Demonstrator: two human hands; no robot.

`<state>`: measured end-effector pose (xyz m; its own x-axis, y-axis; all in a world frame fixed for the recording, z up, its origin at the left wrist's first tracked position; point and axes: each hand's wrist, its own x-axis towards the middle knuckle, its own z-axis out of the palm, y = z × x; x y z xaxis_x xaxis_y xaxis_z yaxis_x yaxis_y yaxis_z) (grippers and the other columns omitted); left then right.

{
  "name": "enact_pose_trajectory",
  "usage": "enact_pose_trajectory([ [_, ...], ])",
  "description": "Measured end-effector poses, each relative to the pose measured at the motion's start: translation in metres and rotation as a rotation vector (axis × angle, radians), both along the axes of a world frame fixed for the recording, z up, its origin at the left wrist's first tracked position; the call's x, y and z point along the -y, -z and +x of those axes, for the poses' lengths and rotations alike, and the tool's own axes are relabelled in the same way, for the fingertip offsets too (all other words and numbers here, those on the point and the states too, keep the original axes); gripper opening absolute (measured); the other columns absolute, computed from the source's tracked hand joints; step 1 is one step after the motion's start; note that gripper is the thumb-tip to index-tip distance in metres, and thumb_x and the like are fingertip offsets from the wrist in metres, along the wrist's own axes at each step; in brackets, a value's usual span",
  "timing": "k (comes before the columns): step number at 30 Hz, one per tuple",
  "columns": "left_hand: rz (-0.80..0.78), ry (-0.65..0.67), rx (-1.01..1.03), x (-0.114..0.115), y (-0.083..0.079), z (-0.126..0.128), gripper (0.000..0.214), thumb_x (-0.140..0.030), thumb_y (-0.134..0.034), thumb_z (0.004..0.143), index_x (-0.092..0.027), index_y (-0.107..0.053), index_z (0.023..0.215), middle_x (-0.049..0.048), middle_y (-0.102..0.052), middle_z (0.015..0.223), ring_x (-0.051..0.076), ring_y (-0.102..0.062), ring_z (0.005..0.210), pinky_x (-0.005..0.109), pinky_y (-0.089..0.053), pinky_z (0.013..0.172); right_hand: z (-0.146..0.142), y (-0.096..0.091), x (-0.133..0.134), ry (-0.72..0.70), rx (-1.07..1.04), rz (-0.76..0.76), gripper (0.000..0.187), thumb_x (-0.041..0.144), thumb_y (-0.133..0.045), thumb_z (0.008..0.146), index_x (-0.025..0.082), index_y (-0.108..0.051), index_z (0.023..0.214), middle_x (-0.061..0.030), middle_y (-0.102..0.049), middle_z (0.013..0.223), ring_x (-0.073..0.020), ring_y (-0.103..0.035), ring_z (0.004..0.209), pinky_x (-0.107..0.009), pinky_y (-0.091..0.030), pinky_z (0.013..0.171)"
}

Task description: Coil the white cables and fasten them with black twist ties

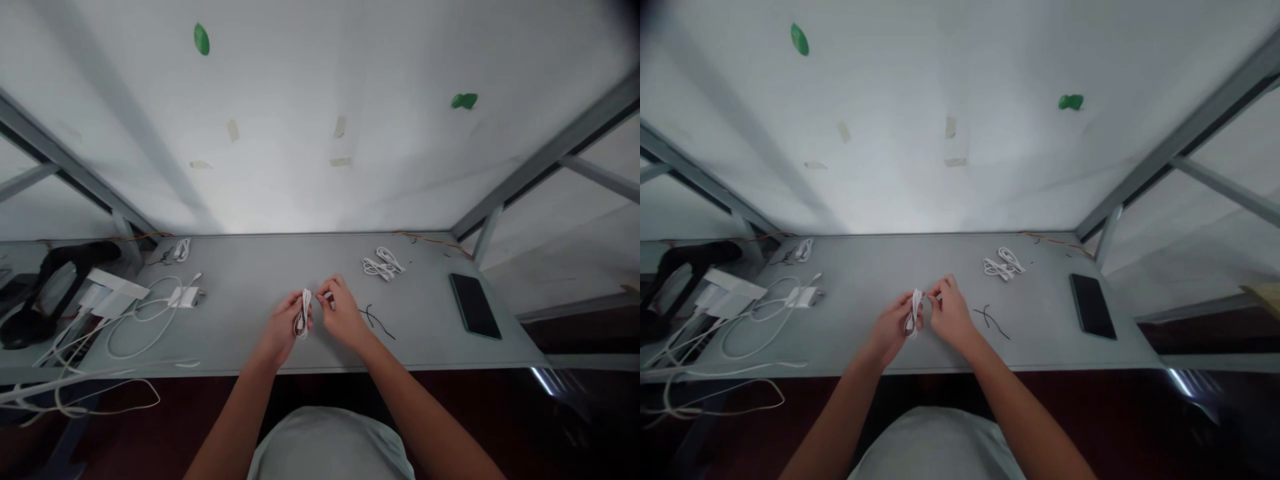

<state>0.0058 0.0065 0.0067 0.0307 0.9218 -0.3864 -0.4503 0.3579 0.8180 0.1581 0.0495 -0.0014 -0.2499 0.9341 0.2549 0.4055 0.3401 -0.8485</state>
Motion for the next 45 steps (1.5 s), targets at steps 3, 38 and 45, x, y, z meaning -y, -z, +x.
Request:
enact_pose_trajectory([
  [3, -0.045, 0.069, 0.165, -0.003, 0.004, -0.002, 0.050, -0.060, -0.072, 0.083, -0.015, -0.068, 0.105, -0.0048, -0.050, 0.068, 0.006, -0.041, 0.048, 0.023, -0.035, 0.048, 0.006, 0.010, 0.002, 0.105, 0.050, 0.006, 0.009, 0.014, -0.049, 0.088, 0.022, -0.054, 0.088, -0.0053, -0.054, 0.100, -0.0182, -0.058, 0.080, -0.034, -0.054, 0.072],
  [38, 0.222, 0.322, -0.793, 0.000, 0.011, -0.017, 0.025, -0.042, -0.070, 0.080, -0.018, -0.065, 0.073, -0.0002, -0.060, 0.069, 0.016, -0.053, 0.068, 0.027, -0.039, 0.064, 0.024, -0.008, -0.001, -0.344, 0.236, -0.191, 0.019, 0.013, -0.059, 0.089, 0.021, -0.076, 0.087, -0.0050, -0.074, 0.087, -0.0201, -0.064, 0.081, -0.031, -0.046, 0.079],
  [45, 0.322, 0.018, -0.743, 0.007, -0.009, -0.012, 0.026, -0.041, -0.071, 0.083, -0.021, -0.063, 0.097, -0.0014, -0.063, 0.075, 0.014, -0.056, 0.066, 0.026, -0.045, 0.065, 0.019, -0.030, 0.015, -0.192, 0.151, -0.160, 0.015, 0.018, -0.059, 0.095, 0.020, -0.070, 0.085, -0.0029, -0.071, 0.081, -0.0173, -0.061, 0.074, -0.028, -0.043, 0.071],
])
